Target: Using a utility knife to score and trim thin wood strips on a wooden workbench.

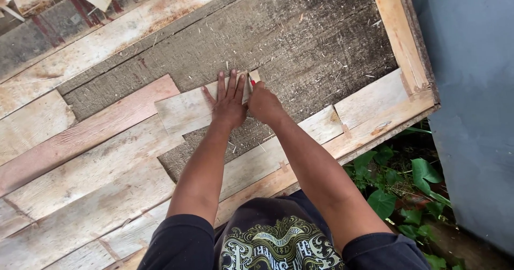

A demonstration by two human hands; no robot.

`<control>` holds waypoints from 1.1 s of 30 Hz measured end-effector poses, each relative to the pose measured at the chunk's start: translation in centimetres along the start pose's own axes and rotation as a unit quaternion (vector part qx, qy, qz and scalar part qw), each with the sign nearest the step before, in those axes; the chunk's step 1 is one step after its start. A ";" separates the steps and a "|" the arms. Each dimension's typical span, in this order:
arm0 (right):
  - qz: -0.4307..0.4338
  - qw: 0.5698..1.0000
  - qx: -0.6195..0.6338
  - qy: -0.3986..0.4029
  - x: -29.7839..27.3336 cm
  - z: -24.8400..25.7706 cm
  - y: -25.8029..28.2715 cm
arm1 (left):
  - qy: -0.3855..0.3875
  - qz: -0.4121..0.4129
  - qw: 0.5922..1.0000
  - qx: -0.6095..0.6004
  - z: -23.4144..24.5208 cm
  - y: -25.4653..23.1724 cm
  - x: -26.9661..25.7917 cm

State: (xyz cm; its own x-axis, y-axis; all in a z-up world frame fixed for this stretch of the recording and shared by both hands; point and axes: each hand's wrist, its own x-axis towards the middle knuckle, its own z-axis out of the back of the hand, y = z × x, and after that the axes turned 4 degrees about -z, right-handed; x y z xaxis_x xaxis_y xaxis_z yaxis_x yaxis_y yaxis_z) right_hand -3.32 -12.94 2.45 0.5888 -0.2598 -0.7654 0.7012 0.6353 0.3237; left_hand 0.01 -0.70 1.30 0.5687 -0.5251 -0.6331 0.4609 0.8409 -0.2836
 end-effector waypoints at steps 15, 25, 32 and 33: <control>-0.013 1.000 0.003 0.019 -3.1 -0.6 -0.6 | 0.008 0.000 1.000 0.000 0.6 -0.4 -0.7; -0.016 1.000 -0.003 0.012 -2.1 -5.2 -4.3 | -0.011 0.008 1.000 0.018 0.6 -0.7 -1.0; -0.015 1.000 -0.007 0.007 -0.6 -9.4 -8.1 | -0.006 0.008 0.999 0.046 -0.5 -0.5 -0.1; -0.012 1.000 -0.002 0.005 -0.5 -9.7 -7.9 | -0.008 0.009 0.999 0.045 -0.4 -0.3 -0.1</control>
State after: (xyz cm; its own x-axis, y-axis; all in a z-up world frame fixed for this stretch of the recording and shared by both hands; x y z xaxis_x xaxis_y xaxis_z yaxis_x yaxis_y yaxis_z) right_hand -13.09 -10.79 -5.10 0.5674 -0.2672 -0.7789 0.7132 0.6322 0.3027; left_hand -0.45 -0.82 1.22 0.5877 -0.5122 -0.6263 0.5091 0.8357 -0.2057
